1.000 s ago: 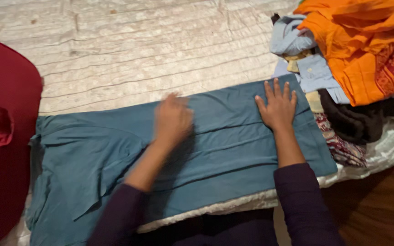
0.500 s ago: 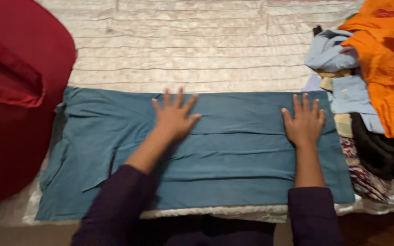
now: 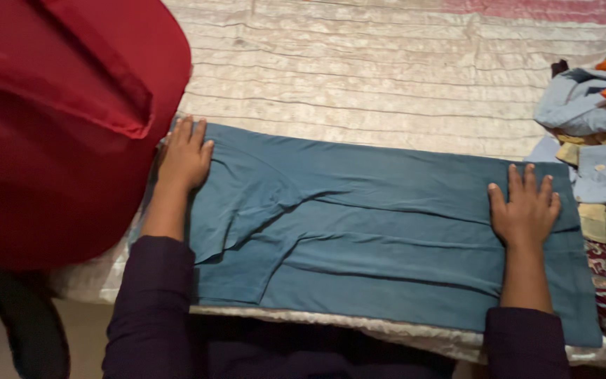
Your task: The person folds a teal t-shirt by hand on a bed and then places it into a red laundry basket.
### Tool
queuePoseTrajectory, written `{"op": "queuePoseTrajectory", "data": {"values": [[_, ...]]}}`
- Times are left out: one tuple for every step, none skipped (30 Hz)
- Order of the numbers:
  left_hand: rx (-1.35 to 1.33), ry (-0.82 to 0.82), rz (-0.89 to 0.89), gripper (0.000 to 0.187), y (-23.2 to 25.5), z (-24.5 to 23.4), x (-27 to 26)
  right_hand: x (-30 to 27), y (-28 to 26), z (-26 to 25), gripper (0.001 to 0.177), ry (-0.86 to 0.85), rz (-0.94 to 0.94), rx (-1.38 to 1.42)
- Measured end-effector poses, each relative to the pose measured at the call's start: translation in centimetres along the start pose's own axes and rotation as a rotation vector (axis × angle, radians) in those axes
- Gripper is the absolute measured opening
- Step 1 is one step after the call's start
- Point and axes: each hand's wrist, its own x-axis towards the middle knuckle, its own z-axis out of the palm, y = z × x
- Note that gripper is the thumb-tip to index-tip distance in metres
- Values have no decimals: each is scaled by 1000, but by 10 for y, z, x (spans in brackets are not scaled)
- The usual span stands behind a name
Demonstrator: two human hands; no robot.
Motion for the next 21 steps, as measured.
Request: {"op": "queuePoseTrajectory", "data": {"values": [[5, 18, 0, 58, 3, -4, -1, -1, 1, 1, 65, 8, -5, -10], [6, 15, 35, 57, 6, -10, -5, -3, 1, 1, 64, 16, -10, -21], [7, 12, 71, 57, 9, -18, -11, -4, 2, 3, 63, 24, -14, -30], [9, 9, 106, 56, 11, -28, -19, -2, 4, 4, 62, 34, -24, -24], [-26, -3, 128, 54, 13, -38, -31, -3, 6, 5, 62, 40, -30, -19], [-61, -14, 150, 51, 13, -49, -47, -2, 9, 8, 62, 45, -37, -15], [-95, -29, 175, 49, 13, -61, -64, -2, 12, 11, 60, 52, -34, -6], [-161, -48, 152, 45, 13, -73, -83, -3, 16, 14, 58, 58, -31, 2], [-228, -68, 128, 41, 12, -83, -101, -4, 20, 17, 57, 64, -28, 10], [-245, -68, 126, 39, 11, -93, -119, -6, 24, 21, 55, 71, -34, 1], [-263, -67, 124, 37, 10, -102, -135, -7, 25, 24, 53, 81, -41, -8], [-280, -65, 123, 36, 9, -109, -148, -7, 25, 25, 51, 91, -47, -18], [-280, -58, 128, 37, 8, -114, -160, -6, 23, 24, 48, 99, -66, -80], [-280, -52, 134, 39, 8, -118, -169, -2, 17, 19, 45, 108, -85, -141], [-281, -47, 139, 41, 7, -122, -177, 0, 4, 11, 42, 115, -104, -204], [-287, -37, 140, 43, 8, -126, -183, 1, -17, 2, 42, 114, -141, -80], [-293, -23, 142, 45, 11, -128, -187, 3, -45, -11, 41, 117, -178, 43], [-299, -9, 144, 48, 14, -130, -188, 5, -79, -26, 41, 119, -215, 166], [-292, -4, 139, 46, 19, -130, -188, 4, -119, -40, 38, 111, -287, 293], [-285, 1, 135, 43, 24, -130, -187, 3, -162, -53, 36, 103, -359, 420], [-277, 5, 131, 41, 28, -129, -186, 0, -204, -66, 37, 31, -498, 548]]}}
